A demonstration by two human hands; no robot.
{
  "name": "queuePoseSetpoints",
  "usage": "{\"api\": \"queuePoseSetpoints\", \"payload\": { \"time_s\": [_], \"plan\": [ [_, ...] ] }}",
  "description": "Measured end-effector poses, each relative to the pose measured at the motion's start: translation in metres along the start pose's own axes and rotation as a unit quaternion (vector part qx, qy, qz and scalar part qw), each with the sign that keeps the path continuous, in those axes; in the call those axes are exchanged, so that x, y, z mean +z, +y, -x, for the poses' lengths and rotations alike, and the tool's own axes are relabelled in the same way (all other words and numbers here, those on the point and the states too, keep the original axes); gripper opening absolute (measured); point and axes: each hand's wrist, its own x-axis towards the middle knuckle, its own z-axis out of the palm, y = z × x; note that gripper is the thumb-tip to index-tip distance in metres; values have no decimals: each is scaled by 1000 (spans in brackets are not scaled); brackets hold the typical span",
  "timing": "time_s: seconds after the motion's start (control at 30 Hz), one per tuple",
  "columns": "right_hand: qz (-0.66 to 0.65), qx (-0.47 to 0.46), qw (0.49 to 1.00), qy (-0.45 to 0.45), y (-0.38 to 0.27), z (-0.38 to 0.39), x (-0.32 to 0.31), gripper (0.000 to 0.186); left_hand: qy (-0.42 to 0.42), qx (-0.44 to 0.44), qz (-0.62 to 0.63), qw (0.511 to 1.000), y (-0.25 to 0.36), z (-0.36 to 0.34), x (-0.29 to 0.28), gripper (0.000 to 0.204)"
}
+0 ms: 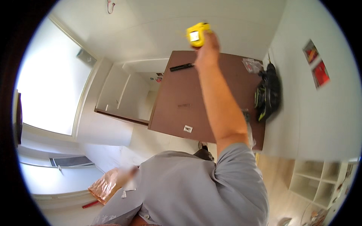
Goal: The person uses a power drill to drive screws into hinges on cabinet doors and the cabinet frame, then carries a ladder and uses a measuring tape to measure a wooden surface.
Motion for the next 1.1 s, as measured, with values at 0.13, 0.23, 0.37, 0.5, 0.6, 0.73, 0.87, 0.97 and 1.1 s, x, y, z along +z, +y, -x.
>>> {"api": "queuePoseSetpoints", "payload": {
  "time_s": [0.13,0.23,0.37,0.5,0.6,0.73,0.87,0.97,1.1],
  "plan": [
    [-106,188,970,-112,4,198,6,35,227,-31,171,958,187,-70,-73,24],
    [35,360,923,-129,24,348,-39,38,220,175,172,944,260,-60,-104,57],
    [83,415,895,-141,33,480,-89,43,14,192,195,962,309,-12,-72,108],
    [282,401,839,-234,-16,524,-104,44,-59,172,232,956,319,11,-44,102],
    [420,369,784,-269,-45,535,-112,41,-106,228,260,932,324,18,-28,92],
    [469,302,807,-193,-55,548,-142,35,-161,246,239,925,338,18,-6,87],
    [419,305,851,-89,-62,572,-179,28,-234,232,288,899,362,30,13,73],
    [316,291,903,10,-92,560,-204,20,-308,182,227,906,384,16,29,64],
    [169,185,964,91,-181,531,-234,20,-344,137,177,912,411,-12,76,44]
  ]
}}
